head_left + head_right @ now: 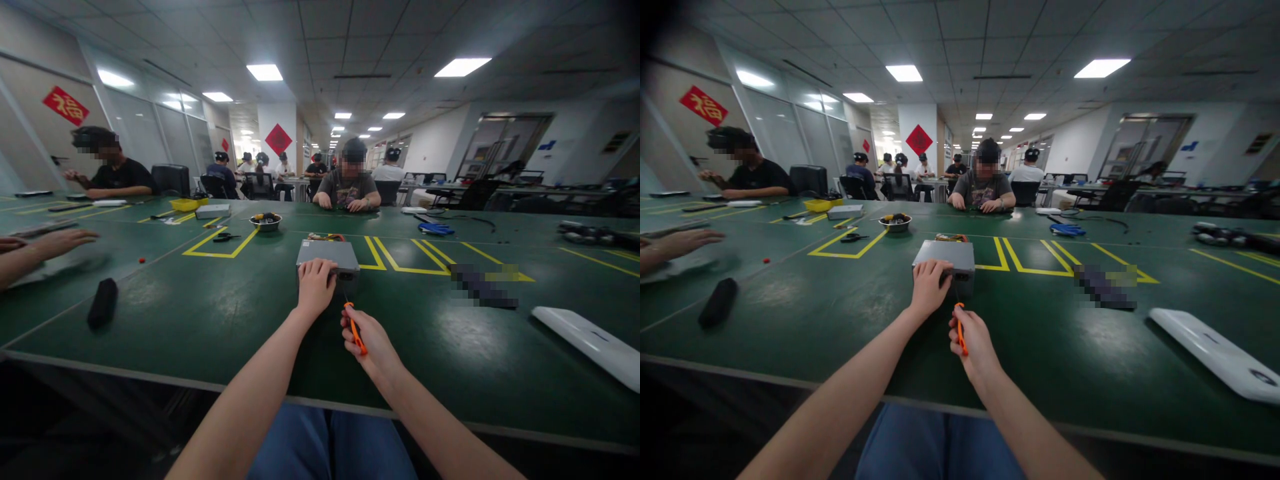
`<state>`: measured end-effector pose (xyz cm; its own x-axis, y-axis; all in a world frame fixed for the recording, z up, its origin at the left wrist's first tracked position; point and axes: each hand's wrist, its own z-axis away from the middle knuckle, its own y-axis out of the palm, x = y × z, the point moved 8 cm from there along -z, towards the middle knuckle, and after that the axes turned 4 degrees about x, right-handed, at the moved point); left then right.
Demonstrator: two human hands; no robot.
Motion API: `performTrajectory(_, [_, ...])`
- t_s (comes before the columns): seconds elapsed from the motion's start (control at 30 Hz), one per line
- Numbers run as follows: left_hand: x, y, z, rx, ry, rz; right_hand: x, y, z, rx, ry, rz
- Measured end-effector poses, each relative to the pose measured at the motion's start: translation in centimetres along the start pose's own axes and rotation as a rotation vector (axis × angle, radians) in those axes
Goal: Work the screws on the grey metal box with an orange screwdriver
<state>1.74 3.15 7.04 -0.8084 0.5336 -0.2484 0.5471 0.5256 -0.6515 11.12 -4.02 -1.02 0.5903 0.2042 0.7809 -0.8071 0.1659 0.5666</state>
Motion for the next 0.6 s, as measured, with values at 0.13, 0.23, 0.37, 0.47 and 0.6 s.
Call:
performTrajectory(0.13, [0.0,0.0,0.0,-0.010,0.000,-0.005,-0.2,0.6,0.2,-0.050,0.007,-0.079])
performTrajectory(0.23, [-0.1,-0.1,0.0,-0.013,0.006,-0.005,-0.7,1.4,0.5,-0.034,0.077,-0.127])
performTrajectory(0.37, [-0.1,-0.1,0.0,-0.020,0.013,-0.001,-1.1,1.7,0.4,-0.026,0.081,-0.171])
performTrajectory(0.47, [0.0,0.1,0.0,-0.024,0.011,-0.002,-1.1,1.3,0.3,-0.049,0.035,-0.193])
performTrajectory(0.6, [0.0,0.0,0.0,-0.030,0.012,0.006,-1.2,1.5,0.4,-0.026,0.056,-0.226])
